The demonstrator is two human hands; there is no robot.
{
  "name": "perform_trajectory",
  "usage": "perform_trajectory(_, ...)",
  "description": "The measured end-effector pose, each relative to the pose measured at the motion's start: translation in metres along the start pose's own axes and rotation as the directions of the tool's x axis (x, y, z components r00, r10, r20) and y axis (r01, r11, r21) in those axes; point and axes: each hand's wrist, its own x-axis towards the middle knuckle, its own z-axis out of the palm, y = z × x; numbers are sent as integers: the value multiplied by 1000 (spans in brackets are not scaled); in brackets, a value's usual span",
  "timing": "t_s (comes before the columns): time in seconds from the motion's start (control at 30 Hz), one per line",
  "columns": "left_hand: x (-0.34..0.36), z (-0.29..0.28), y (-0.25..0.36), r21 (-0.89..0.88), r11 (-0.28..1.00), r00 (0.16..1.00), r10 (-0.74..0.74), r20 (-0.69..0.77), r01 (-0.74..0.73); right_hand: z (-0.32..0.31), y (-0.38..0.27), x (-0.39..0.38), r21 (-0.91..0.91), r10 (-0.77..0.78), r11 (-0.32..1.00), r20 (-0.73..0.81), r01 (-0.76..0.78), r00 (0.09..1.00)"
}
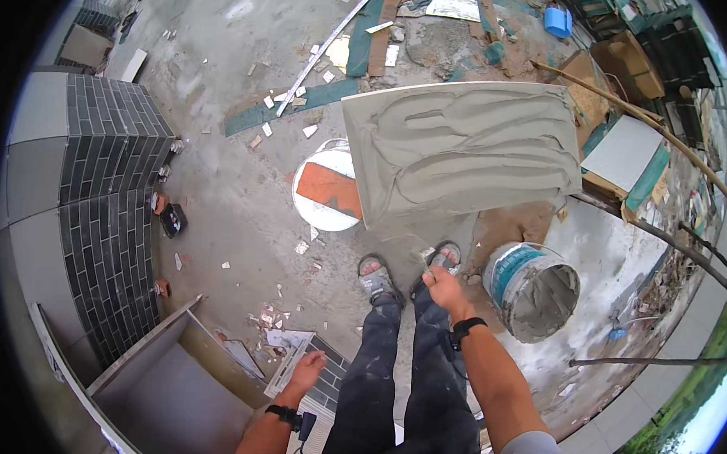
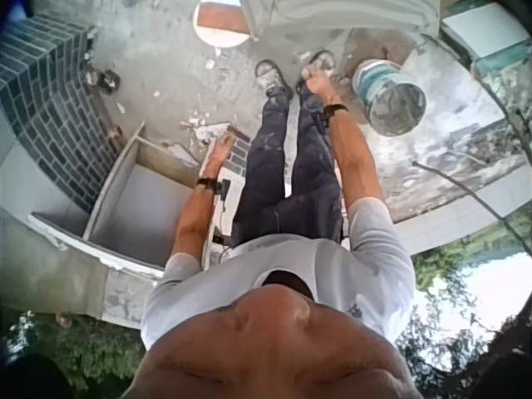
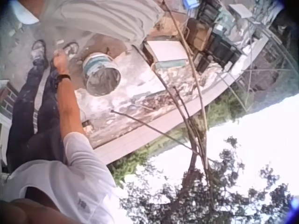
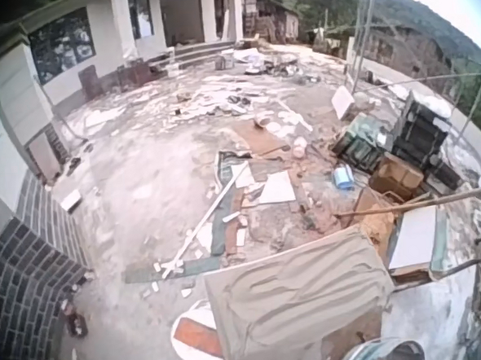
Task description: Apply mortar to a tile and fix it to an exterior wall using a laser level.
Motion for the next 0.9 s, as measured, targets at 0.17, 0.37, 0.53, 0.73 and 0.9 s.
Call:
perform_trajectory(0.17, -2, -1, -25, -5, 1000, 1000, -30, -9, 30, -18, 1, -22, -241, 11, 970, 110, 16, 994)
perform_trajectory(0.37, 12, 13, 31, -130, 988, 997, 81, 9, -80, -74, 19, -109, -160, 141, 980, 136, -119, 981)
perform_trajectory(0.53, 26, 15, 83, -174, 978, 991, 126, 40, -118, -135, 35, -231, 270, 564, 802, -51, -533, 824)
perform_trajectory(0.73, 39, 8, 113, -53, 986, 988, 156, 9, -155, -173, 31, -261, 471, 654, 693, -91, -546, 751)
perform_trajectory(0.9, 38, 11, 116, 34, 983, 983, 181, 6, -181, -195, -61, -189, 60, 196, 979, -60, -192, 979)
